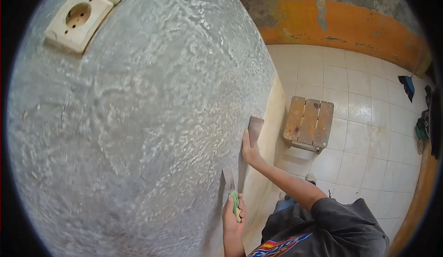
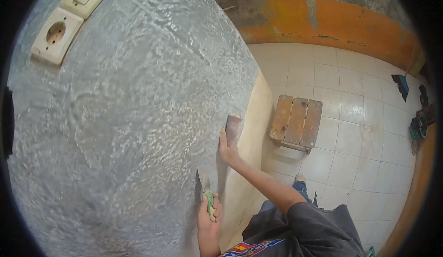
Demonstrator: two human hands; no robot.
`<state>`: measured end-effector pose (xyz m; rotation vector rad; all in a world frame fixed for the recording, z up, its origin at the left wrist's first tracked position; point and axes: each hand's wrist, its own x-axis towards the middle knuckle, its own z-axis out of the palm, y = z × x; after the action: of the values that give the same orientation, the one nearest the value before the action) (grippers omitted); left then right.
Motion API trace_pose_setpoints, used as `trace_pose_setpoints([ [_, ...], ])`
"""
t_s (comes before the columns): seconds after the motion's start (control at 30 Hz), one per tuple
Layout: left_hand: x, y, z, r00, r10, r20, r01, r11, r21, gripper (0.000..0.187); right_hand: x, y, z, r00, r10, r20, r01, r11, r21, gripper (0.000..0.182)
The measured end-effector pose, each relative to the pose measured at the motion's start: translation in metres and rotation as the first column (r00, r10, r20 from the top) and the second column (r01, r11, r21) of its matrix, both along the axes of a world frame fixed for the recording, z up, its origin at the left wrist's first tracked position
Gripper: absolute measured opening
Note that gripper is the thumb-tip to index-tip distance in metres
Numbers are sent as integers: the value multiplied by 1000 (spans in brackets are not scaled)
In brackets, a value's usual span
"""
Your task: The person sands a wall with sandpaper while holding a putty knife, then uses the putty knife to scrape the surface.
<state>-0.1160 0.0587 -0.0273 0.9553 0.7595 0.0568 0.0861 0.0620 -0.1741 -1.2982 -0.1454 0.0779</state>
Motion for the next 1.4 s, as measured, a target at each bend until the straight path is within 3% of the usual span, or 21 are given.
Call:
trace_pose_setpoints([
  [0.03,4,-1,0,1000,3,-1,-3,1000,-4,36,5,-11,20,998,-54,-24,55,997,57,48],
  [0.07,10,-2,0,1000,3,0,-3,1000,-11,36,-11,-22,31,994,27,-109,-38,994,-98,50],
  [0.1,17,-3,-1,1000,-6,7,6,1000,-18,36,-32,-6,-9,993,-47,109,60,991,-116,53],
  [0.13,23,-2,-1,1000,-19,-1,19,999,-34,36,-57,-15,-4,972,-27,235,69,982,-174,56],
  [0.2,43,4,-2,999,-44,6,44,999,-31,35,-88,-27,-15,898,109,426,-99,994,-46,61],
  [0.23,50,5,-1,998,-69,-5,69,998,-7,35,-77,-27,-16,899,97,428,-93,995,-30,61],
  [0.3,57,11,4,995,-99,-15,99,995,15,35,-39,-27,-18,940,87,329,-42,989,-142,60],
  [0.37,65,13,6,993,-120,-23,119,993,-6,35,32,-19,-11,962,-105,251,151,974,-170,57],
  [0.43,70,15,5,993,-117,-9,117,993,-4,33,84,-31,14,991,37,-129,-41,999,-34,53],
  [0.53,81,13,5,989,-145,14,145,989,-22,30,76,-21,23,990,-106,-93,103,994,-35,51],
  [0.6,92,13,3,985,-169,30,170,984,-50,28,22,-11,-10,998,-59,-18,58,997,-44,53],
  [0.67,99,18,0,978,-205,22,206,978,-43,27,-21,-3,-23,912,-65,405,167,961,-222,57],
  [0.8,117,15,17,976,-215,45,217,975,-43,25,42,-11,1,914,-159,372,225,964,-140,59],
  [0.97,136,5,23,983,-177,55,179,984,-17,25,178,-55,65,977,-161,-141,157,987,-36,61],
  [1.0,140,3,23,983,-171,64,173,985,-21,25,174,-44,40,978,-203,-54,203,979,-15,57],
  [1.03,145,-1,20,982,-167,85,167,986,-1,25,157,-42,27,990,-129,-59,134,988,78,53],
  [1.07,152,-7,18,981,-159,107,158,987,15,24,140,-28,-21,991,-112,70,114,993,-27,51],
  [1.13,172,-15,17,983,-148,108,145,989,41,24,91,-64,9,949,27,314,61,961,-270,57],
  [1.27,213,-35,26,993,-92,73,76,978,194,24,163,-96,29,952,137,272,-79,974,-212,56],
  [1.33,233,-48,29,996,-50,75,27,958,286,25,240,-103,60,992,35,125,-29,998,-49,53],
  [1.4,252,-64,31,993,-7,119,-29,955,297,26,267,-122,92,994,92,51,-92,996,-16,52],
])
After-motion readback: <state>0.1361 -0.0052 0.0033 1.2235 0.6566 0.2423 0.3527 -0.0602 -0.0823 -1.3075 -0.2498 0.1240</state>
